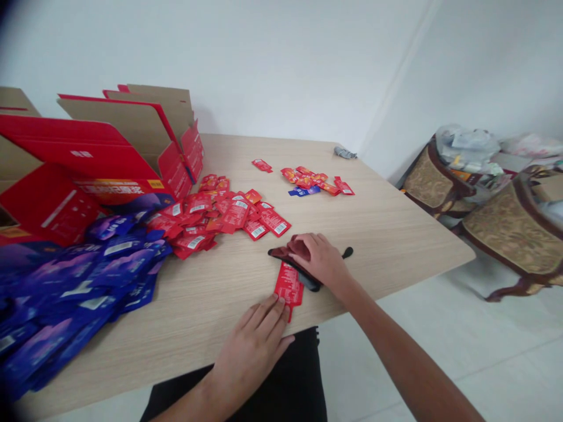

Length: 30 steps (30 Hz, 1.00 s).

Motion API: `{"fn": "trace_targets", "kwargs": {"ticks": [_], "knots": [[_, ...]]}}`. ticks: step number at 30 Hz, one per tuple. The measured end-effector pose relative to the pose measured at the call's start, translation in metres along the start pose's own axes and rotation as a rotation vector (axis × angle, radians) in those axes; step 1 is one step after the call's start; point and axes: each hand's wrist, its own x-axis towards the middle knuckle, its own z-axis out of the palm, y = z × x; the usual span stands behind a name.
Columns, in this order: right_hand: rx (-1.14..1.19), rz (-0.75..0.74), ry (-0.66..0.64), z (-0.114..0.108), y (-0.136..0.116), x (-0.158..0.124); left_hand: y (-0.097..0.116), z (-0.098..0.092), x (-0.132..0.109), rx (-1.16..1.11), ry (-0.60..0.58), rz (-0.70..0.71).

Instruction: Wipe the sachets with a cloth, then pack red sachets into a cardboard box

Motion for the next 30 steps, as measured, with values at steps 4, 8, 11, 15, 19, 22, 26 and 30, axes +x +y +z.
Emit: {"fn": "trace_targets", "kwargs": {"ticks": [4,8,11,15,19,22,26,30], "knots": [[-0.06,0.114,0.255,-0.022,-0.002,0.002,-0.001,0.0,0.0,-0.018,0.029,-0.008],[0.095,0.012,0.188,-0.035,-0.042,-0.034,-0.001,-0.003,0.001,-0.018,0.014,0.019],[0.143,-0.093,-0.083,-0.023,-0.061,-0.056,-0.001,-0.006,0.002,-0.027,-0.067,0.059],[0.101,-0.031,-0.102,0.0,-0.048,-0.05,0.0,-0.006,0.003,-0.011,-0.052,0.025],[0.038,-0.028,-0.035,0.009,-0.021,-0.017,-0.001,-0.003,0.001,0.002,-0.036,0.034],[-0.054,-0.004,0.008,0.008,-0.002,0.004,-0.002,-0.002,0.001,-0.006,-0.018,0.022],[-0.101,0.175,0.287,-0.003,0.015,0.007,0.0,-0.004,0.004,0.008,-0.027,0.013],[0.135,0.475,0.529,-0.009,0.019,-0.019,0.004,-0.008,0.009,0.024,-0.078,-0.04]]}}
